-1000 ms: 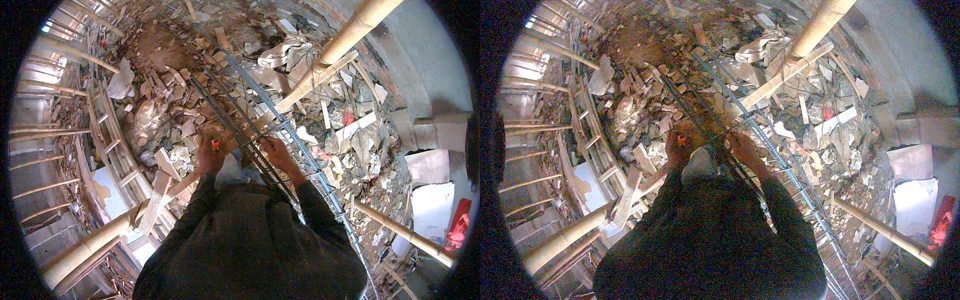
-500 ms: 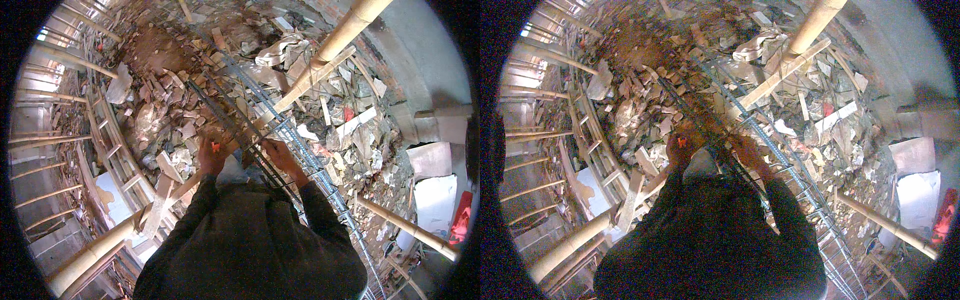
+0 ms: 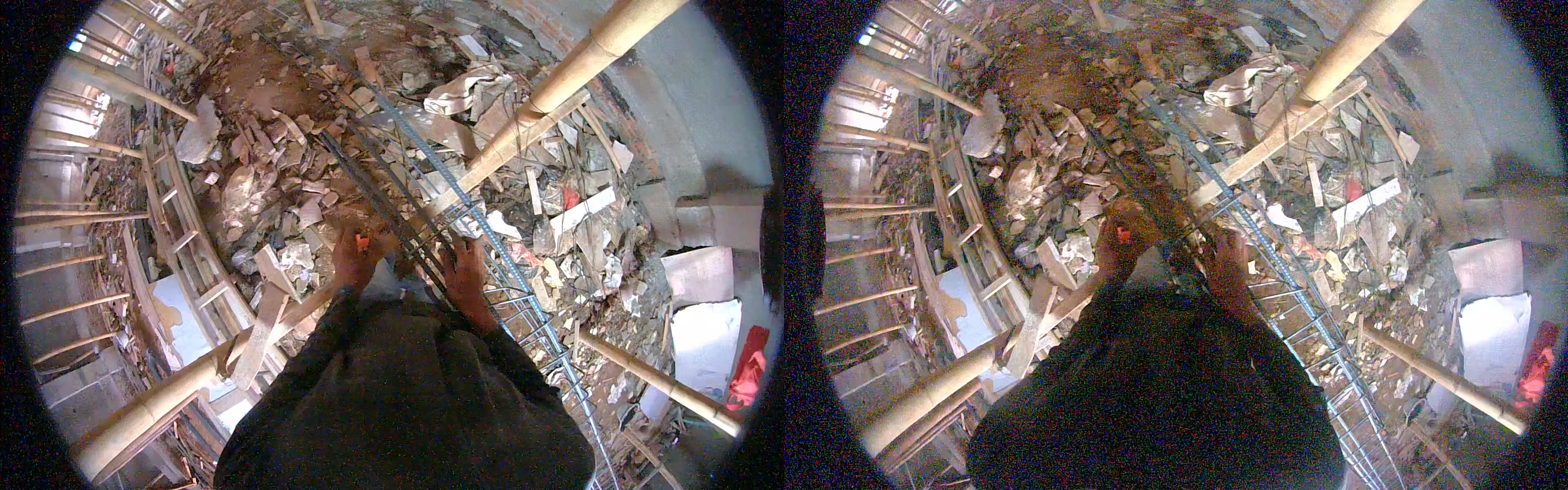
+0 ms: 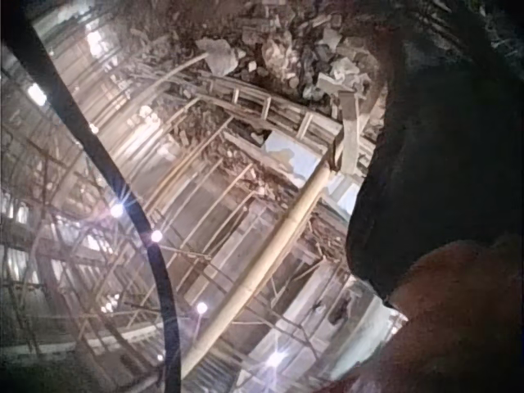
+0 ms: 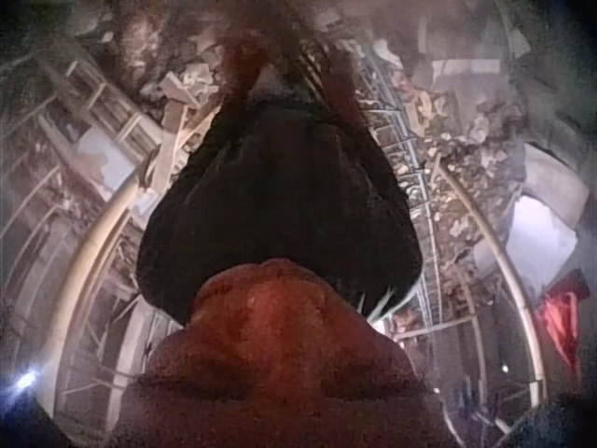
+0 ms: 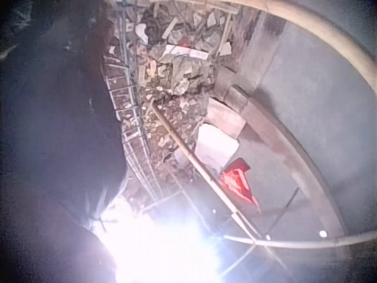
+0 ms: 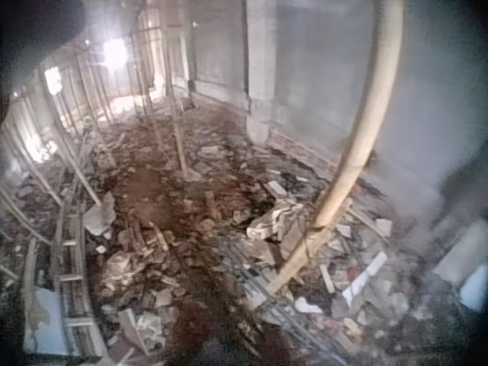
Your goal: The person assembles a rebar cage by hand, tying intersecting steel bars with wire and measuring sections with a tape measure. The person works on a debris-covered floor in a construction area, handling rebar and wire to form a grid structure.
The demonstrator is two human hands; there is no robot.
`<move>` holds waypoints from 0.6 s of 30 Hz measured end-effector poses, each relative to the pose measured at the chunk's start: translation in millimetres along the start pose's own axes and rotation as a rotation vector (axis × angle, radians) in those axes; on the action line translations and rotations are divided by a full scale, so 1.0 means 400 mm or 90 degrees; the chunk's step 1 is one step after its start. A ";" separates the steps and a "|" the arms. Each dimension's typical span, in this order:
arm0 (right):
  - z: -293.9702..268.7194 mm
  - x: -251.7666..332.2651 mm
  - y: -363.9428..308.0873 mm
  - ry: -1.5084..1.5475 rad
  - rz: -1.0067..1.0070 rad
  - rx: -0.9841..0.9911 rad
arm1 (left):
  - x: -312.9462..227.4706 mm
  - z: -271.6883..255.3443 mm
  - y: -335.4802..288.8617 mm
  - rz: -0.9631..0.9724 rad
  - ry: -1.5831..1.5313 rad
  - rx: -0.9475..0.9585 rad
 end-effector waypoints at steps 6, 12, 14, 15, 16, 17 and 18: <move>0.004 0.064 -0.044 -0.207 -0.107 -0.053 | -0.007 -0.004 0.002 0.044 0.033 -0.034; 0.009 0.086 -0.029 -0.173 -0.188 -0.082 | -0.024 -0.013 -0.003 0.014 0.049 -0.014; 0.019 0.074 -0.020 -0.178 -0.190 -0.048 | -0.024 -0.016 -0.006 0.025 0.023 -0.037; 0.025 0.067 -0.018 -0.181 -0.188 -0.030 | -0.021 -0.016 -0.009 0.032 0.010 -0.052; 0.030 0.063 -0.016 -0.182 -0.198 -0.024 | -0.016 -0.010 -0.009 0.030 0.001 -0.046; 0.034 0.061 -0.015 -0.181 -0.207 -0.018 | -0.010 -0.004 -0.010 0.027 -0.008 -0.041; 0.038 0.060 -0.013 -0.180 -0.214 -0.016 | -0.004 0.001 -0.010 0.027 -0.016 -0.038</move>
Point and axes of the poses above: each hand's wrist, its own y-axis towards the middle knuckle, its own z-axis out of the palm, x = y × z, the point moved 6 cm from there along y, towards the middle knuckle, and after that the axes turned 5 degrees about z, right-handed, at the moved point
